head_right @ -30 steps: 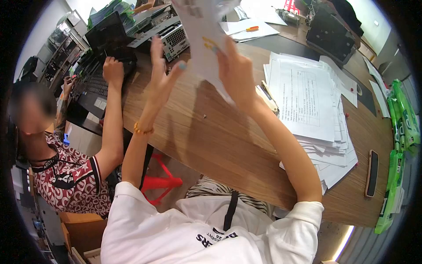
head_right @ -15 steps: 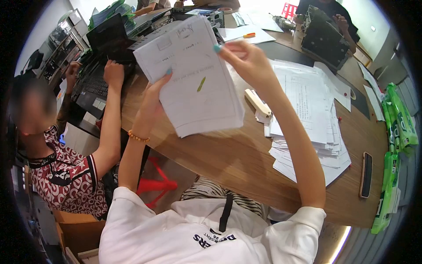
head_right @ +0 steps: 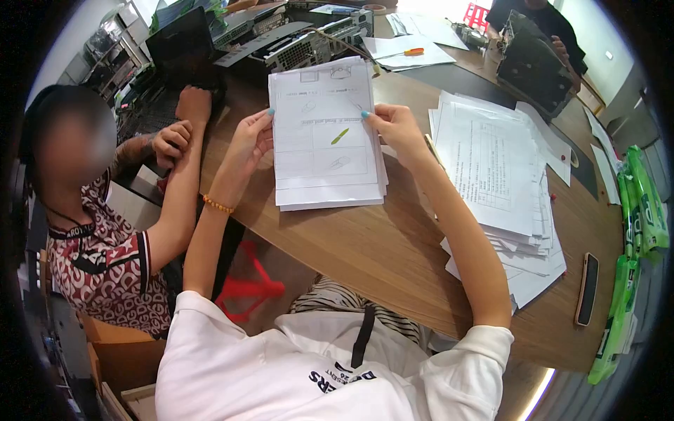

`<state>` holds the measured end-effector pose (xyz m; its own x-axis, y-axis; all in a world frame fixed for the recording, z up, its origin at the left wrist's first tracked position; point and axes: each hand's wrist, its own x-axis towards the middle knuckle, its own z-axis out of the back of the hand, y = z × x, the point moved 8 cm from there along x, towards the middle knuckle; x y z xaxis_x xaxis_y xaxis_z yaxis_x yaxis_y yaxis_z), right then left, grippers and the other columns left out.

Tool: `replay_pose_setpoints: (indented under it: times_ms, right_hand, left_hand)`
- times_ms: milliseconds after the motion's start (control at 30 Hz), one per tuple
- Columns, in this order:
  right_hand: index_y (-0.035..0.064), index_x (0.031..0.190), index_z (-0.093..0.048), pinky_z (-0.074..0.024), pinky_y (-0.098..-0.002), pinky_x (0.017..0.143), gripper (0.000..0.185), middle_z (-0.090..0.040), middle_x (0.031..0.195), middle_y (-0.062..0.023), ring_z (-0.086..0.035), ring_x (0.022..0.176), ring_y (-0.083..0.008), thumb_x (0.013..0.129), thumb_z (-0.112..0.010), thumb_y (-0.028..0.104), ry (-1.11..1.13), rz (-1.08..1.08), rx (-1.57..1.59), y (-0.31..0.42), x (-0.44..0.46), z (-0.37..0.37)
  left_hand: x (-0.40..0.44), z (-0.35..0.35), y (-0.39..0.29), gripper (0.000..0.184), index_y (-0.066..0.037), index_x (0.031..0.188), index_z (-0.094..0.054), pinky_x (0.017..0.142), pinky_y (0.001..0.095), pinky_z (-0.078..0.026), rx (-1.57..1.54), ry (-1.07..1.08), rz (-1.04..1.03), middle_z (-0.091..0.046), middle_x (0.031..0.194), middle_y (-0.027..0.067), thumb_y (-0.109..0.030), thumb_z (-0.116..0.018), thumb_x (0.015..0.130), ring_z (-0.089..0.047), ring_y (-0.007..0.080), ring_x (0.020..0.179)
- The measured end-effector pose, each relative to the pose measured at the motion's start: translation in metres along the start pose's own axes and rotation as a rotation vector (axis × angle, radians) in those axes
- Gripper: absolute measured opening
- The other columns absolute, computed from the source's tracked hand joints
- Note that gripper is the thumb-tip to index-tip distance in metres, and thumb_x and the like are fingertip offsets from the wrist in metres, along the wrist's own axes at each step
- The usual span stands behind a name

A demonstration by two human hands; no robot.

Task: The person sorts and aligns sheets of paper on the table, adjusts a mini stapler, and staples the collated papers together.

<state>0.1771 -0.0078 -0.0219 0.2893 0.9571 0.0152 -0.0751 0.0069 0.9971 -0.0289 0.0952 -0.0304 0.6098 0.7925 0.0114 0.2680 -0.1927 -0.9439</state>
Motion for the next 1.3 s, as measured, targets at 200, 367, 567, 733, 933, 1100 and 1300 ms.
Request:
replay_pose_setpoints:
  times_ms: [200, 367, 567, 733, 933, 1100, 1300]
  right_hand:
    - [-0.0026, 0.105, -0.052, -0.0487, -0.0232, 0.067, 0.026, -0.059, 0.088, -0.0047, -0.057, 0.076, -0.0089, 0.086, -0.050, 0.015, 0.054, -0.039, 0.222, -0.009, -0.003, 0.000]
    - [-0.0017, 0.101, -0.053, -0.0482, -0.0225, 0.067, 0.022, -0.059, 0.087, -0.0040, -0.057, 0.076, -0.0082, 0.086, -0.050, 0.014, 0.026, 0.050, 0.203, -0.012, 0.001, 0.009]
    - [-0.0047, 0.113, -0.044, -0.0455, -0.0265, 0.075, 0.039, -0.059, 0.095, -0.0128, -0.056, 0.086, -0.0146, 0.083, -0.056, 0.017, -0.050, 0.082, 0.141, 0.019, -0.015, 0.010]
    - [-0.0026, 0.121, -0.031, -0.0470, -0.0344, 0.080, 0.054, -0.053, 0.105, -0.0162, -0.053, 0.096, -0.0205, 0.082, -0.057, 0.023, -0.182, 0.398, 0.143, 0.083, -0.029, 0.035]
    - [-0.0034, 0.115, -0.040, -0.0468, -0.0275, 0.073, 0.048, -0.055, 0.101, -0.0179, -0.056, 0.087, -0.0174, 0.080, -0.060, 0.021, 0.045, 0.222, -0.316, 0.062, -0.030, 0.006]
    - [-0.0025, 0.101, -0.052, -0.0474, -0.0239, 0.057, 0.036, -0.062, 0.078, -0.0123, -0.060, 0.068, -0.0141, 0.074, -0.065, 0.017, -0.015, 0.173, -0.480, 0.010, -0.012, 0.007]
    - [-0.0038, 0.071, -0.060, -0.0450, -0.0300, 0.052, 0.020, -0.058, 0.056, -0.0131, -0.058, 0.052, -0.0190, 0.075, -0.061, 0.016, -0.152, 0.334, -0.572, 0.018, -0.010, 0.013]
  left_hand:
    - [-0.011, -0.018, -0.010, 0.022, 0.000, 0.099, -0.055, 0.066, 0.0273, -0.050, -0.100, 0.118, -0.080, -0.060, 0.084, 0.0055, -0.017, -0.047, 0.087, -0.059, 0.0131, 0.074]
    - [-0.017, -0.041, -0.010, 0.021, 0.000, 0.095, -0.055, 0.064, 0.0194, -0.047, -0.013, 0.069, -0.095, -0.060, 0.084, 0.0016, -0.018, -0.048, 0.087, -0.056, 0.0068, 0.072]
    - [-0.008, -0.030, -0.046, 0.022, -0.001, 0.097, -0.056, 0.061, 0.0178, -0.045, 0.495, 0.136, -0.221, -0.059, 0.083, 0.0002, -0.018, -0.048, 0.087, -0.054, 0.0035, 0.070]
    - [-0.006, -0.048, -0.110, 0.029, 0.001, 0.107, -0.053, 0.070, 0.0213, -0.044, 0.576, 0.288, -0.151, -0.059, 0.088, 0.0032, -0.018, -0.049, 0.085, -0.055, 0.0074, 0.078]
    - [0.008, -0.093, -0.071, 0.039, -0.004, 0.120, -0.045, 0.084, 0.0244, -0.040, 1.661, 0.629, 0.048, -0.054, 0.109, 0.0156, -0.011, -0.050, 0.082, -0.053, 0.0189, 0.094]
    - [0.055, -0.088, -0.002, 0.036, -0.005, 0.114, -0.050, 0.080, 0.0275, -0.042, 1.421, 0.699, -0.260, -0.057, 0.101, 0.0122, -0.011, -0.055, 0.079, -0.054, 0.0200, 0.091]
    - [0.045, -0.089, 0.004, 0.029, -0.008, 0.093, -0.061, 0.066, 0.0254, -0.045, 0.977, 0.395, -0.605, -0.062, 0.079, 0.0055, -0.014, -0.069, 0.066, -0.056, 0.0134, 0.073]
